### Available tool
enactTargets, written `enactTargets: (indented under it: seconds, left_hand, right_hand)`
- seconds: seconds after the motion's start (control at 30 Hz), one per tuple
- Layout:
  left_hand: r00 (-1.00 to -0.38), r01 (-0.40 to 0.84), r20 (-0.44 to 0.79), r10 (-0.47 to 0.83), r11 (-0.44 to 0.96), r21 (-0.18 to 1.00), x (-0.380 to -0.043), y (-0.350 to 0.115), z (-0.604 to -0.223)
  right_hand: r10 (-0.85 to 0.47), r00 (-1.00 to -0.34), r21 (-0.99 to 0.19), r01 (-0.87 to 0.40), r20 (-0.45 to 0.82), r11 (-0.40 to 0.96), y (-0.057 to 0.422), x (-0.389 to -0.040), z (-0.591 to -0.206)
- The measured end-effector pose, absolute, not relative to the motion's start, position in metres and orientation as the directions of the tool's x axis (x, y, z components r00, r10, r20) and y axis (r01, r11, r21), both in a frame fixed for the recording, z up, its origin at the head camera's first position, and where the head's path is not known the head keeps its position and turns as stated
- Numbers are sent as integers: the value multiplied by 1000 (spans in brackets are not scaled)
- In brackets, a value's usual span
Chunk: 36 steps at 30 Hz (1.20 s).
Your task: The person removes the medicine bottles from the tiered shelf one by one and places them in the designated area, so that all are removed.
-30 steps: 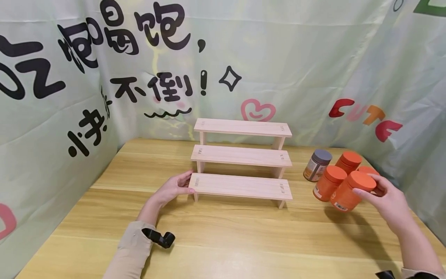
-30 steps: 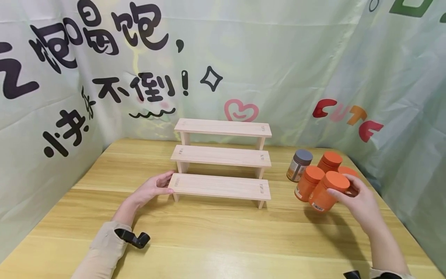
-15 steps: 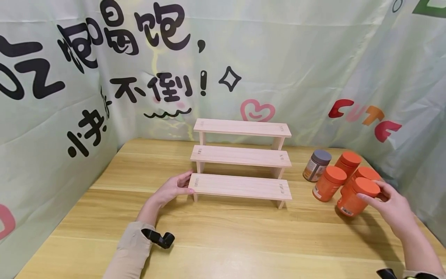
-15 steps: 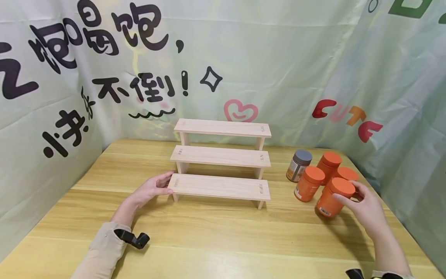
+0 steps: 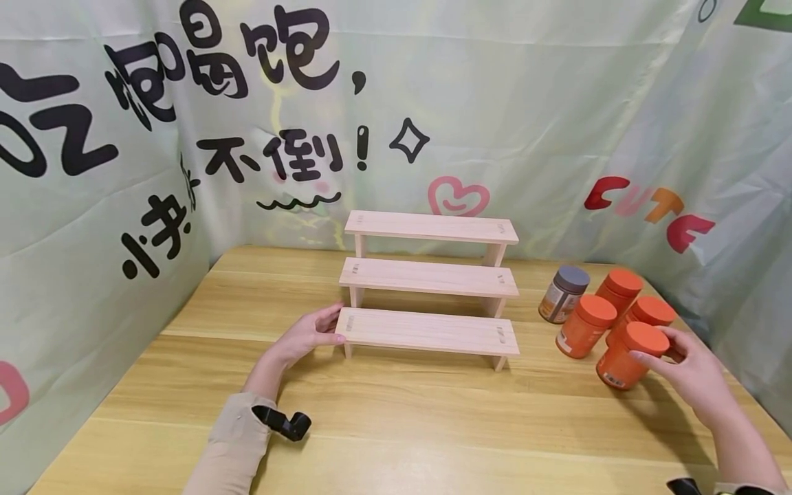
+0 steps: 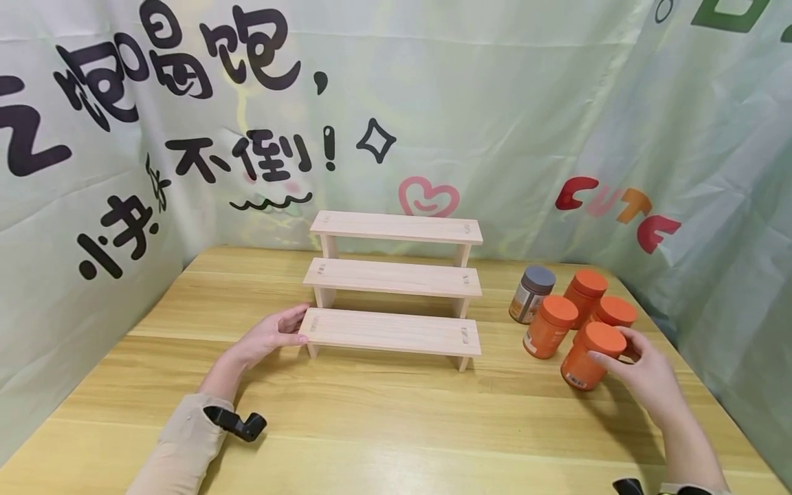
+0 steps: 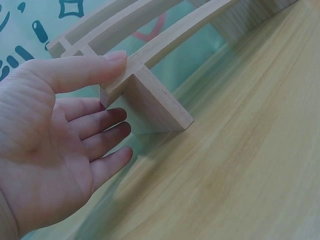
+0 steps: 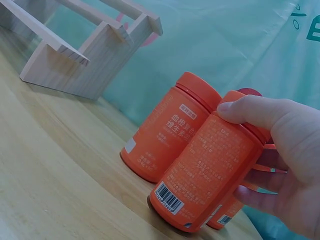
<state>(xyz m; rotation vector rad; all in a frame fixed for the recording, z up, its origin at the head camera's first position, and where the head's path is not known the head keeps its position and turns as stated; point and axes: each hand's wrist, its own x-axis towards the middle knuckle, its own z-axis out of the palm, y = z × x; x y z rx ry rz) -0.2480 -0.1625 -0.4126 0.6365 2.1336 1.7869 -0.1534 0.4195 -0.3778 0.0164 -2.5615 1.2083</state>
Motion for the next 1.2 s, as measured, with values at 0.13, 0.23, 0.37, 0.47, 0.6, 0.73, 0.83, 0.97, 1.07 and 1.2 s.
enactTargets:
  seconds: [0.13, 0.23, 0.37, 0.47, 0.6, 0.73, 0.83, 0.97, 1.07, 1.2]
  left_hand:
    - [-860, 150, 64, 507, 130, 980, -248, -162, -413]
    - [-859, 149, 66, 507, 125, 981, -248, -162, -413]
    - [-862, 146, 62, 502, 130, 981, -248, -162, -413]
    - [-864, 147, 59, 500, 138, 979, -248, -163, -413]
    - [-864, 152, 61, 499, 143, 978, -248, -164, -412]
    - [-865, 149, 60, 499, 142, 979, -248, -164, -412]
    - [-865, 148, 57, 498, 145, 978, -248, -164, -412]
    - [-866, 146, 58, 496, 141, 979, -249, -164, -412]
    - [-867, 142, 56, 496, 137, 980, -249, -164, -412]
    - [-866, 138, 46, 498, 149, 979, -247, -164, -414]
  right_hand:
    - [124, -952, -746, -135, 281, 652, 419, -152, -377]
    - [128, -953, -756, -131, 274, 641, 419, -151, -377]
    - [117, -952, -779, -155, 281, 607, 421, -152, -378]
    - [103, -951, -799, -182, 291, 573, 423, -154, -379]
    - [95, -952, -821, -198, 291, 536, 424, -155, -379]
    - [88, -952, -839, -212, 293, 501, 423, -155, -378]
    - [80, -952, -852, -224, 295, 473, 424, -154, -379]
    - [91, -959, -888, -211, 270, 408, 430, -155, -381]
    - [123, -963, -905, -177, 241, 386, 438, -155, -387]
    - [175, -958, -911, -146, 227, 386, 445, -151, -390]
